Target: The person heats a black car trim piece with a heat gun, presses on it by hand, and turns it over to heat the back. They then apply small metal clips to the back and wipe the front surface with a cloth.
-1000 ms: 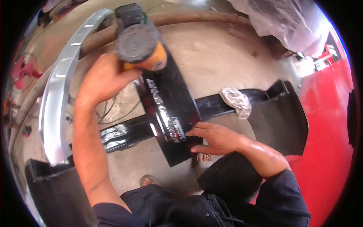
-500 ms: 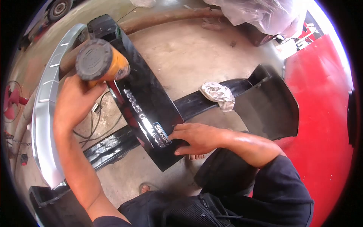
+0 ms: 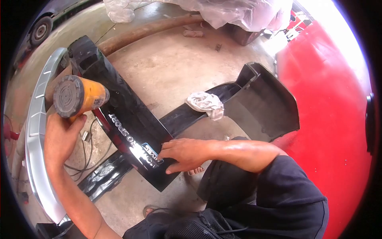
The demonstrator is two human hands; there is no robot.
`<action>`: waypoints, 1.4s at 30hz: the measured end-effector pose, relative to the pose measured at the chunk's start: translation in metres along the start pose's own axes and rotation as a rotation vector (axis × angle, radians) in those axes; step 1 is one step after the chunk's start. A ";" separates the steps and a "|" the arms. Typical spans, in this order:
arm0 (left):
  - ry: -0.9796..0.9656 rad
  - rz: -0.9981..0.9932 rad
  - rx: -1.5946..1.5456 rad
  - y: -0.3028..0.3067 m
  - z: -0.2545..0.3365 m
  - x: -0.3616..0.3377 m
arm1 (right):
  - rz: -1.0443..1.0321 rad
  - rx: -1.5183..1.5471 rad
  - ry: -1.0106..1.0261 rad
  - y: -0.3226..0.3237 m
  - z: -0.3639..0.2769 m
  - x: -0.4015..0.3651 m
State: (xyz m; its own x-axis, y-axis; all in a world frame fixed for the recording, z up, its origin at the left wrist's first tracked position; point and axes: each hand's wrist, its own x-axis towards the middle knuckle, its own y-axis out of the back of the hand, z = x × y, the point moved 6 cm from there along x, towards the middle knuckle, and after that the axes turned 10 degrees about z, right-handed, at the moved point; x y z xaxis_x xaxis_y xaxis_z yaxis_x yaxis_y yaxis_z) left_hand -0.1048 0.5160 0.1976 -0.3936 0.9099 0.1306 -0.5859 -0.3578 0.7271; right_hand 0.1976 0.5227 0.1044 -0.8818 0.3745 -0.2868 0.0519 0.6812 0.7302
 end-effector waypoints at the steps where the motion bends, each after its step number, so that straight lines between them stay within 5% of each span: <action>1: -0.068 0.077 -0.055 0.002 -0.004 -0.001 | 0.003 -0.003 -0.002 -0.001 0.000 0.000; 3: -0.138 0.156 -0.112 0.007 -0.005 -0.001 | -0.016 0.020 -0.001 -0.003 0.001 0.001; 5: -0.058 0.027 -0.216 0.005 0.000 -0.004 | -0.017 0.008 -0.006 -0.002 0.002 0.001; 9: -0.085 0.147 -0.063 0.008 0.007 -0.001 | 0.006 -0.012 0.016 -0.003 0.003 0.001; 15: -0.080 -0.019 -0.206 0.001 0.001 -0.001 | 0.055 -0.023 0.057 -0.002 0.005 -0.002; 17: -0.082 0.046 0.072 0.001 0.007 0.004 | 0.055 -0.019 0.063 -0.005 0.008 -0.003; 22: -0.112 -0.006 -0.107 0.004 -0.007 0.002 | 0.035 0.007 0.112 -0.003 -0.002 -0.003; 28: -0.232 0.166 0.127 0.010 0.011 0.004 | 0.037 -0.053 0.031 0.004 -0.004 -0.003; 42: -0.299 0.038 0.074 0.001 0.011 0.000 | 0.045 -0.065 0.009 0.006 -0.007 -0.002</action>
State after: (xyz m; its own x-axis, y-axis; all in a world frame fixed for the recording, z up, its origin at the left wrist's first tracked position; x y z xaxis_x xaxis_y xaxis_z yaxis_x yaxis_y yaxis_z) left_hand -0.0978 0.5179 0.2061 -0.1817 0.9214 0.3434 -0.5169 -0.3866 0.7638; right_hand 0.1960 0.5214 0.1140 -0.8833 0.3981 -0.2477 0.0613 0.6219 0.7807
